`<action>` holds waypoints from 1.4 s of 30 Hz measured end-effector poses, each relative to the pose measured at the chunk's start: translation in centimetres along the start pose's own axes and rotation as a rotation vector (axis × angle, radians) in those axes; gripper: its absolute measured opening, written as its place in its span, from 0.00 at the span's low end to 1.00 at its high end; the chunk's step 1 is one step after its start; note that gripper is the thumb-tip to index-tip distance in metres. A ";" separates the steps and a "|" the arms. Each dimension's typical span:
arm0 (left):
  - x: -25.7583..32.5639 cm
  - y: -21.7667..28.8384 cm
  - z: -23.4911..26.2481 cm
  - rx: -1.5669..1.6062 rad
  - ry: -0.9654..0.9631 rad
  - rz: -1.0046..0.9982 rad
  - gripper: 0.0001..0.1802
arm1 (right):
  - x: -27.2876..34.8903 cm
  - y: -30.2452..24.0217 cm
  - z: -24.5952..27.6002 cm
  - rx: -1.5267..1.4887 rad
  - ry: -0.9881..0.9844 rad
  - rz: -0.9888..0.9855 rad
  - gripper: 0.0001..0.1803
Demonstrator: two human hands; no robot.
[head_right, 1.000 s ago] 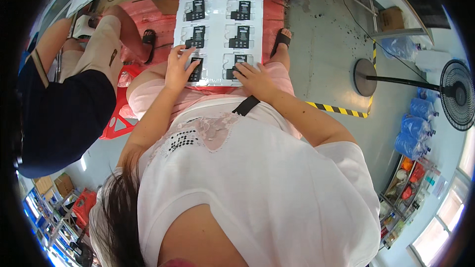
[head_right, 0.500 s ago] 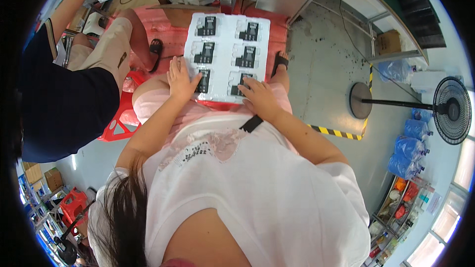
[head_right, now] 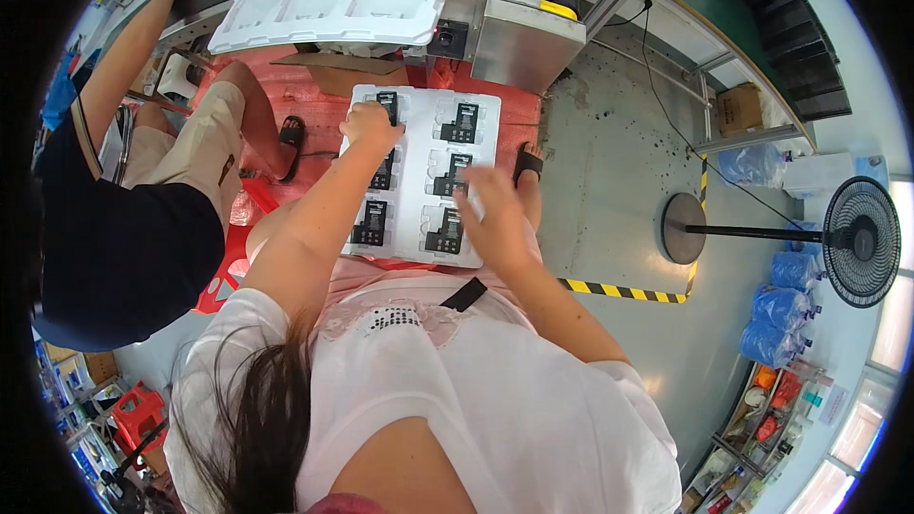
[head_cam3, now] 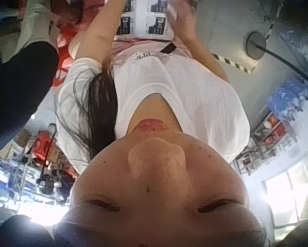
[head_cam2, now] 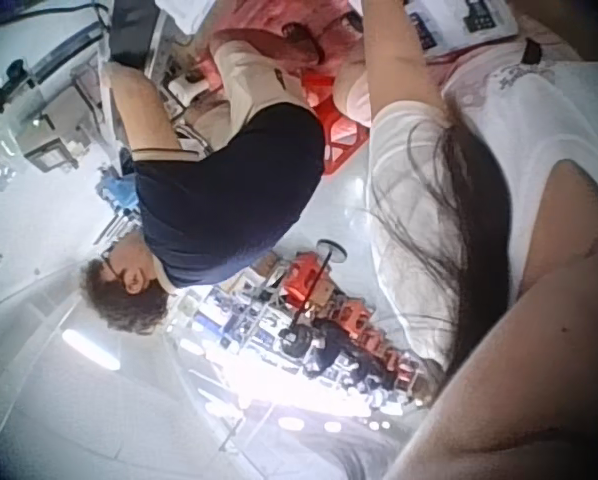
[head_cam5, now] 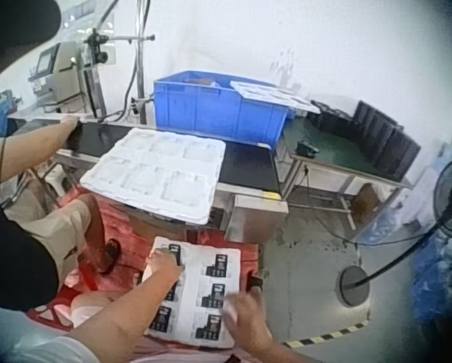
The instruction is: The worker is assembling small electronic components into structured white plastic trays.
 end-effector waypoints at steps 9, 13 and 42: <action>-0.3 0.7 -0.4 0.013 -0.006 -0.110 0.35 | -14.5 4.7 0.5 -1.238 0.195 -0.583 0.25; 0.1 0.6 -0.2 0.016 0.042 -0.101 0.33 | -15.3 5.7 1.2 -1.231 0.322 -0.576 0.21; -0.8 -4.0 -1.2 0.176 -0.189 -0.001 0.30 | -7.5 -0.8 1.3 -1.314 0.023 -0.610 0.15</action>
Point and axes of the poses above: each hand's wrist, its own x-axis away from the middle knuckle, its own z-axis out of the back of the hand, y = z × x, the point moved 10 cm from there along -x, towards the middle knuckle, and after that the axes turned 7 degrees about -x, right-handed, at the moved point
